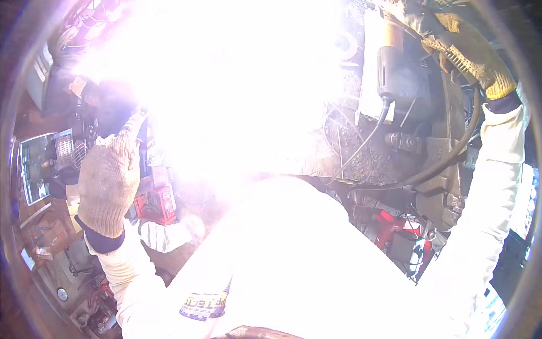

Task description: The person welds components onto a curved metal frame using a welding rod, then uses a hammer and a small tool to adjust the metal pieces.

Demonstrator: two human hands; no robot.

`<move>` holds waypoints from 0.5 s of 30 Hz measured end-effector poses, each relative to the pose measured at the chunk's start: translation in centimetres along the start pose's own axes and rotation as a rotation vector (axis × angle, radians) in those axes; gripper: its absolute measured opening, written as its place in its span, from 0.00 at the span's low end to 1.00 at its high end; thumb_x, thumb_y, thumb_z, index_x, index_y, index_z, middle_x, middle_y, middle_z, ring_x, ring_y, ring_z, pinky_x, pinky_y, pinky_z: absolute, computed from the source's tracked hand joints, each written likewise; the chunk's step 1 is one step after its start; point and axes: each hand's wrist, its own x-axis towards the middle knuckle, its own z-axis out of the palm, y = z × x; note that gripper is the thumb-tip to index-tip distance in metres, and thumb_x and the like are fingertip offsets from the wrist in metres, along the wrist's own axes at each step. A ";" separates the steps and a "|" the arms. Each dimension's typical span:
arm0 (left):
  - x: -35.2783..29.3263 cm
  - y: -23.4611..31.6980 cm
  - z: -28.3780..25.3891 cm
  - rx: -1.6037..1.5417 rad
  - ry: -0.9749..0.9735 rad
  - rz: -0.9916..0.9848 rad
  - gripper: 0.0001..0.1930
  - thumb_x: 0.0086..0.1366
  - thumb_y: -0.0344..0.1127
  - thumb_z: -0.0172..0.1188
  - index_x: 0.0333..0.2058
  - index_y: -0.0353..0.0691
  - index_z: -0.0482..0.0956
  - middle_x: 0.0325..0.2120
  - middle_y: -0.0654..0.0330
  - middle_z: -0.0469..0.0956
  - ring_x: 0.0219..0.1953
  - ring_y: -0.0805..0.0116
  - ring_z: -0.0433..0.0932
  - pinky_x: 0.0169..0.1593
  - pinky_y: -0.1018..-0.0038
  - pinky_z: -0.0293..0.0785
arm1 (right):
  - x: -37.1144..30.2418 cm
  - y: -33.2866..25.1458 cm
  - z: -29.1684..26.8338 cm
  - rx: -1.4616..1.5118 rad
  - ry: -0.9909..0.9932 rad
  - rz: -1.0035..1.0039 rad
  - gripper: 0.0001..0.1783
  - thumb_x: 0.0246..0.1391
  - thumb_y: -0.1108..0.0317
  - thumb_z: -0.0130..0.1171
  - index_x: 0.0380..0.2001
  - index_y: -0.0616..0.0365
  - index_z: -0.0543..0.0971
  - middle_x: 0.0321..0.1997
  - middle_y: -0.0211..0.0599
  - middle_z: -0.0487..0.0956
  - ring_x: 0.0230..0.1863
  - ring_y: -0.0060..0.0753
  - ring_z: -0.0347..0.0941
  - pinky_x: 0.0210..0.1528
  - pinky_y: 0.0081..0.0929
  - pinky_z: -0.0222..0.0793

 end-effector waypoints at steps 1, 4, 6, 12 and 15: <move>-0.2 0.0 0.3 0.089 0.114 0.068 0.19 0.67 0.30 0.59 0.56 0.45 0.79 0.33 0.57 0.79 0.37 0.58 0.81 0.42 0.65 0.79 | -0.1 -0.2 0.2 0.000 -0.003 0.000 0.34 0.66 0.54 0.58 0.70 0.58 0.68 0.35 0.28 0.79 0.24 0.16 0.70 0.24 0.17 0.65; -1.3 -0.6 0.9 0.313 0.388 0.182 0.23 0.67 0.32 0.65 0.61 0.50 0.78 0.31 0.60 0.79 0.33 0.62 0.79 0.38 0.67 0.79 | 0.1 -0.4 -0.5 -0.002 -0.007 -0.024 0.34 0.66 0.54 0.59 0.70 0.58 0.68 0.36 0.28 0.79 0.25 0.16 0.71 0.25 0.17 0.66; -1.3 -0.5 1.0 0.230 0.318 0.118 0.22 0.68 0.33 0.65 0.60 0.48 0.78 0.32 0.60 0.79 0.34 0.64 0.80 0.41 0.69 0.80 | 0.0 -0.8 -0.6 0.000 -0.008 -0.027 0.34 0.66 0.54 0.59 0.70 0.59 0.68 0.36 0.28 0.79 0.26 0.16 0.71 0.25 0.18 0.67; -1.7 -1.4 1.7 0.457 0.481 0.201 0.19 0.70 0.40 0.62 0.59 0.55 0.79 0.35 0.65 0.78 0.38 0.67 0.80 0.42 0.72 0.80 | 0.3 0.3 -0.5 0.003 -0.025 -0.042 0.34 0.66 0.55 0.59 0.69 0.59 0.68 0.37 0.29 0.79 0.28 0.16 0.72 0.27 0.18 0.68; -1.2 -1.9 3.4 0.551 0.558 0.237 0.21 0.71 0.41 0.62 0.62 0.59 0.78 0.36 0.65 0.78 0.37 0.66 0.80 0.43 0.72 0.81 | -0.3 0.6 -0.4 -0.010 -0.016 -0.018 0.33 0.66 0.55 0.59 0.69 0.59 0.68 0.38 0.29 0.79 0.29 0.16 0.73 0.28 0.18 0.69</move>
